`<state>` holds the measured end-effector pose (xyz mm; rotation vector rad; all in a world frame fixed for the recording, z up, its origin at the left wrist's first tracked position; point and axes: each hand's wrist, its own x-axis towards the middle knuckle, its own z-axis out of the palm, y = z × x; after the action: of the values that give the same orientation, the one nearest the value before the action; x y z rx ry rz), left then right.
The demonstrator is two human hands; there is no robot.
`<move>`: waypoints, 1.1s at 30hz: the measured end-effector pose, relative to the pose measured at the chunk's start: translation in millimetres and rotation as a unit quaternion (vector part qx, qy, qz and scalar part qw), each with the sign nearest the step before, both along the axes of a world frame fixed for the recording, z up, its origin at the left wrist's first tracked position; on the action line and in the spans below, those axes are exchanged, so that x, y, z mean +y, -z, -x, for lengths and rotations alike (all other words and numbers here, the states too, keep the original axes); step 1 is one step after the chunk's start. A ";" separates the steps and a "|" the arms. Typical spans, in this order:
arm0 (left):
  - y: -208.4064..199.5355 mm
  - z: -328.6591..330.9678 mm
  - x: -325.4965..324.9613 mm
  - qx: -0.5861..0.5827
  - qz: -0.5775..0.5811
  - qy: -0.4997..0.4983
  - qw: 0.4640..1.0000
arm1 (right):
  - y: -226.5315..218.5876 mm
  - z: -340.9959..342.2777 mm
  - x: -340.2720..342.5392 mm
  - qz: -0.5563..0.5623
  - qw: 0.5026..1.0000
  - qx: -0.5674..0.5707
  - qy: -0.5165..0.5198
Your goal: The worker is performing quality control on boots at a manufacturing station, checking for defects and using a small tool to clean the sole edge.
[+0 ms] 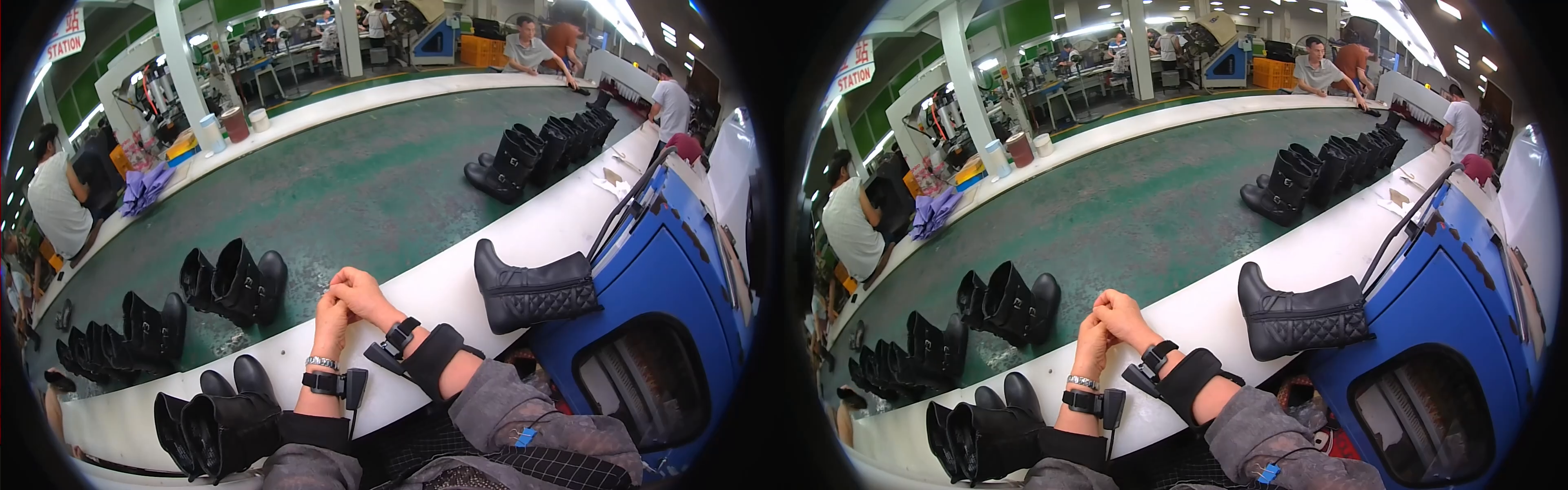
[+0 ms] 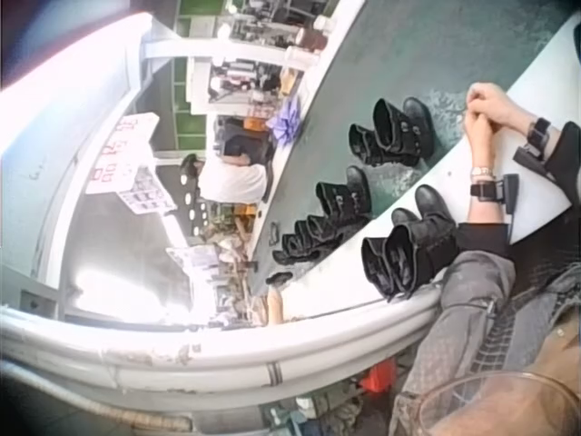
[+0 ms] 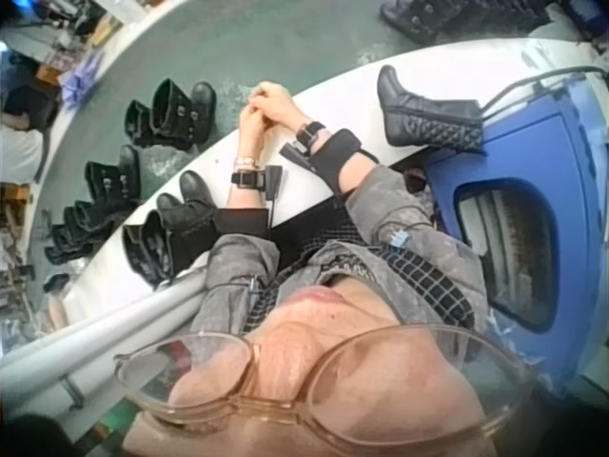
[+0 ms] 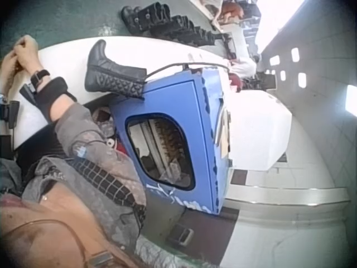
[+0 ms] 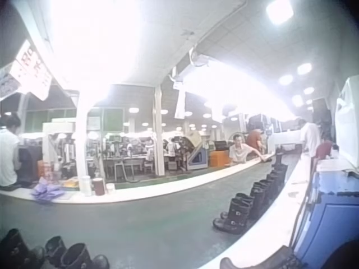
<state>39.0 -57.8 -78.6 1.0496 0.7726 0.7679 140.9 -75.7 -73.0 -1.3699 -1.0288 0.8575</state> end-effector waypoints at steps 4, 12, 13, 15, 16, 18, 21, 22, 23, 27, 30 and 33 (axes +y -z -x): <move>3.4 2.5 3.4 0.016 0.001 0.006 1.000 | -0.9 0.0 0.3 0.003 1.000 -0.008 -0.014; 9.4 -0.4 3.2 0.003 -0.014 -0.009 1.000 | -3.9 0.2 -2.7 0.006 1.000 -0.003 0.001; 9.7 0.0 3.4 0.005 -0.013 -0.010 1.000 | -4.0 0.9 -2.5 0.000 1.000 -0.005 0.000; 5.9 -0.2 2.6 0.005 -0.008 -0.006 1.000 | -3.6 0.4 -2.2 -0.003 1.000 -0.006 0.002; 3.0 -1.7 1.3 0.005 -0.005 -0.002 1.000 | -3.2 -0.8 -2.2 -0.004 1.000 -0.005 0.003; 0.9 -2.8 -0.5 0.007 -0.004 -0.006 1.000 | -2.9 -1.3 -1.9 -0.004 1.000 -0.003 0.005; 1.1 -1.4 -0.1 0.013 -0.004 -0.011 1.000 | -2.8 0.6 -0.9 -0.006 1.000 -0.009 0.003; 1.1 -0.9 0.1 0.016 -0.004 -0.011 1.000 | -2.4 0.9 -0.5 -0.006 1.000 -0.010 0.002; 0.7 -0.5 -0.3 0.017 -0.004 -0.011 1.000 | -2.1 1.2 -0.2 -0.006 1.000 -0.011 0.001; 2.2 -3.0 -1.0 0.014 -0.012 -0.014 1.000 | -2.6 -0.5 -1.5 -0.003 1.000 -0.012 0.004; 4.1 -2.7 0.1 0.012 -0.016 -0.016 1.000 | -3.3 0.0 -1.5 0.001 1.000 -0.013 0.003; 3.8 -2.0 0.4 0.011 -0.014 -0.015 1.000 | -4.2 0.4 -1.5 0.002 1.000 -0.018 0.005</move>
<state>41.0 -57.5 -82.3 1.0759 0.8010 0.7965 140.4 -77.2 -68.8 -1.3975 -1.0476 0.8306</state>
